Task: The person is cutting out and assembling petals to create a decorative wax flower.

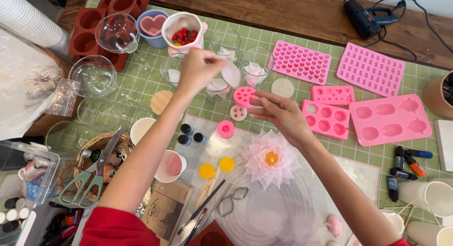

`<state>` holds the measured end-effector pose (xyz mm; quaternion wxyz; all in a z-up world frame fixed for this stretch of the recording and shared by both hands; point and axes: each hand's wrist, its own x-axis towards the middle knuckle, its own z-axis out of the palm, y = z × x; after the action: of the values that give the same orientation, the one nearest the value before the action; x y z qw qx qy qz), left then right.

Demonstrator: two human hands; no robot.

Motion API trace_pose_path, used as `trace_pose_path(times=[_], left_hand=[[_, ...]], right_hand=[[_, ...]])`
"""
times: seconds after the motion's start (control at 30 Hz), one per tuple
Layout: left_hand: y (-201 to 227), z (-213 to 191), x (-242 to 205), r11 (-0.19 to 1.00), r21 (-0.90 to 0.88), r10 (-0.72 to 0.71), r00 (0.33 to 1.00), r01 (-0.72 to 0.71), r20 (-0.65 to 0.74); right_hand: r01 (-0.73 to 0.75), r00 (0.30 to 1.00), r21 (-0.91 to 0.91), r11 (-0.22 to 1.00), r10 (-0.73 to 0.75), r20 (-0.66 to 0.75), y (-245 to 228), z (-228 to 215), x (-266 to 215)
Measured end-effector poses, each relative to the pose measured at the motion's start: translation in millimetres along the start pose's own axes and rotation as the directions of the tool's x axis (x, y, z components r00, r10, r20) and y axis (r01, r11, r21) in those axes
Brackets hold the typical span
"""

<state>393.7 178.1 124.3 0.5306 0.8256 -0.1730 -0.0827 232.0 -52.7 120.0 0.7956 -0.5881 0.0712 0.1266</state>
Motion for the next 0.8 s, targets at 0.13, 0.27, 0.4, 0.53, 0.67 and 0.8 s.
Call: trace_pose_path(times=[0.13,0.27,0.4,0.53,0.67,0.8], left_hand=[[-40.2,-2.3,11.3,0.892,0.441,0.223,0.944,-0.096,-0.245],[-81.9,22.1,12.9,0.761,0.641,0.119,0.95,0.1,-0.29],[-104.1,41.4,16.2,0.735,0.66,0.111,0.934,0.152,-0.339],[-103.8,47.4,18.5,0.676,0.681,-0.067,0.944,0.281,-0.322],[-92.1,38.6,11.8,0.642,0.729,-0.024,0.957,0.237,-0.29],[-56.9,16.9,-11.2,0.756,0.643,0.168,0.911,0.126,-0.376]], right_hand=[[-0.024,0.995,-0.032,0.999,0.021,-0.094,36.7,-38.0,-6.5],[-0.098,0.978,-0.079,0.992,0.082,-0.19,50.8,-55.5,-18.6],[-0.067,0.981,-0.056,0.996,0.055,-0.188,68.8,-74.7,-29.2],[-0.074,0.978,-0.045,0.996,0.063,-0.201,68.1,-72.0,-40.4],[-0.066,0.983,-0.086,0.994,0.05,-0.176,56.2,-58.6,-56.4],[0.024,0.994,-0.189,0.982,-0.044,-0.103,39.7,-42.0,-76.6]])
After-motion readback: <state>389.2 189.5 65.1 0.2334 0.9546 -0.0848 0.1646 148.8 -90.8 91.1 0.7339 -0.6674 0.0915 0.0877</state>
